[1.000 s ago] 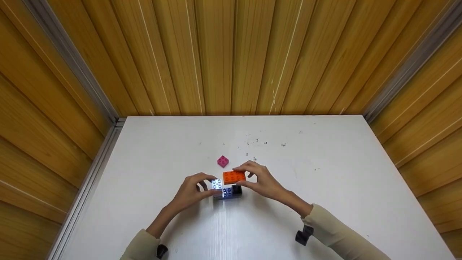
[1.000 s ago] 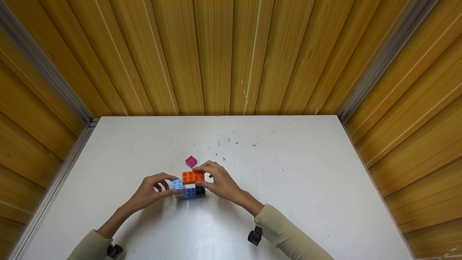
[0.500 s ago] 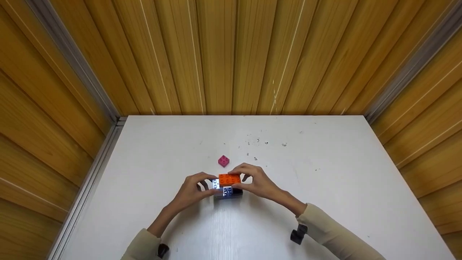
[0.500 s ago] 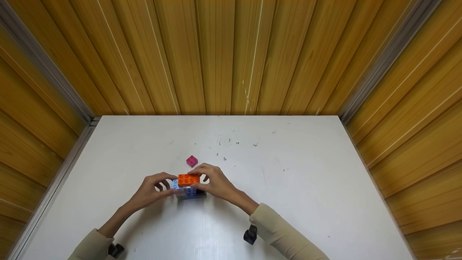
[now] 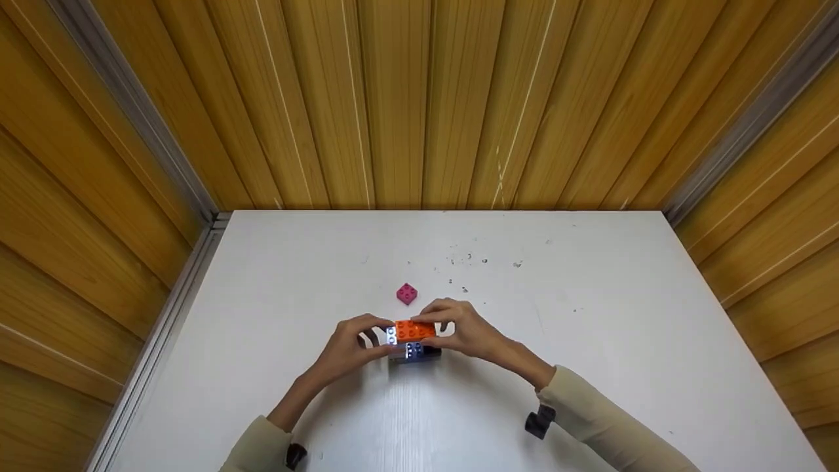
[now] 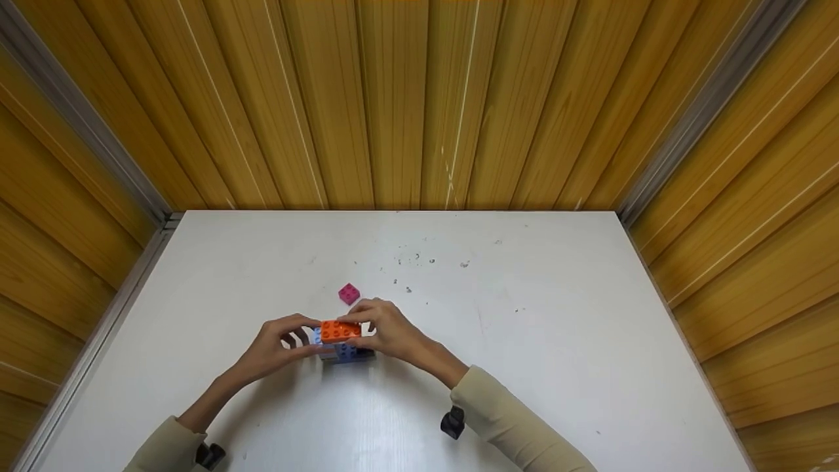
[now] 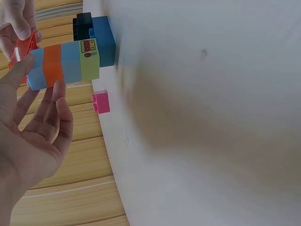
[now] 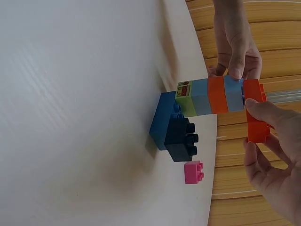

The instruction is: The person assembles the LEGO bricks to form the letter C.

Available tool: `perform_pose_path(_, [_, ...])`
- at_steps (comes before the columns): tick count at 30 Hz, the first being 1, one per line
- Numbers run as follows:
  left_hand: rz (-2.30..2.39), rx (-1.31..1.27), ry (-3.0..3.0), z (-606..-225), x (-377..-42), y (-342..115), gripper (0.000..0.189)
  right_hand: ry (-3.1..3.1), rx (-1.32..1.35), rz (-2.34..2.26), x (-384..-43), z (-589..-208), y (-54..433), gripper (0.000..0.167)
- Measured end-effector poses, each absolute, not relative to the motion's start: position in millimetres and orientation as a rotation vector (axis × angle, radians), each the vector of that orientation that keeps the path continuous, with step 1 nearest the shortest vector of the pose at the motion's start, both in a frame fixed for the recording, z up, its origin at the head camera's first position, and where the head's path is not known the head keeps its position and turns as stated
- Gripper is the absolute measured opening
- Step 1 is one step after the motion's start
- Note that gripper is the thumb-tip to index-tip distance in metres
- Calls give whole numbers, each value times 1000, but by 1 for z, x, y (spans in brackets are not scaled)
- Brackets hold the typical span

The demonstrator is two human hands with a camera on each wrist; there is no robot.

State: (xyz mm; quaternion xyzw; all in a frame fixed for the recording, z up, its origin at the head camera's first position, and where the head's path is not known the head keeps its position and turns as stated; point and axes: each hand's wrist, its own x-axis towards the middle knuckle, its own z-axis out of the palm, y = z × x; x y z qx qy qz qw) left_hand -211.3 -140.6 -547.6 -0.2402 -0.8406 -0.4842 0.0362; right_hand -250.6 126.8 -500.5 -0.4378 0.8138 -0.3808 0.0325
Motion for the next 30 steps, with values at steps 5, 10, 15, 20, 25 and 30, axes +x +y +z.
perform_pose_path(5, [-1485,-740,-2575,-547,-210,-140,37,2497,-1386,-1085,-251,-495,126,36])
perform_pose_path(10, [-1492,-736,-2579,-548,-210,-141,36,2502,-1395,-1017,-251,-490,124,36])
perform_pose_path(15, [-1486,-737,-2577,-547,-212,-140,36,2539,-1345,-988,-250,-488,124,38])
perform_pose_path(20, [-1473,-732,-2579,-545,-211,-140,37,2599,-1314,-1008,-246,-495,125,39])
perform_pose_path(25, [-1482,-718,-2602,-544,-210,-139,37,2547,-1285,-1165,-246,-504,128,38])
perform_pose_path(30, [-1481,-718,-2624,-543,-210,-140,37,2470,-1229,-1300,-253,-509,135,40])
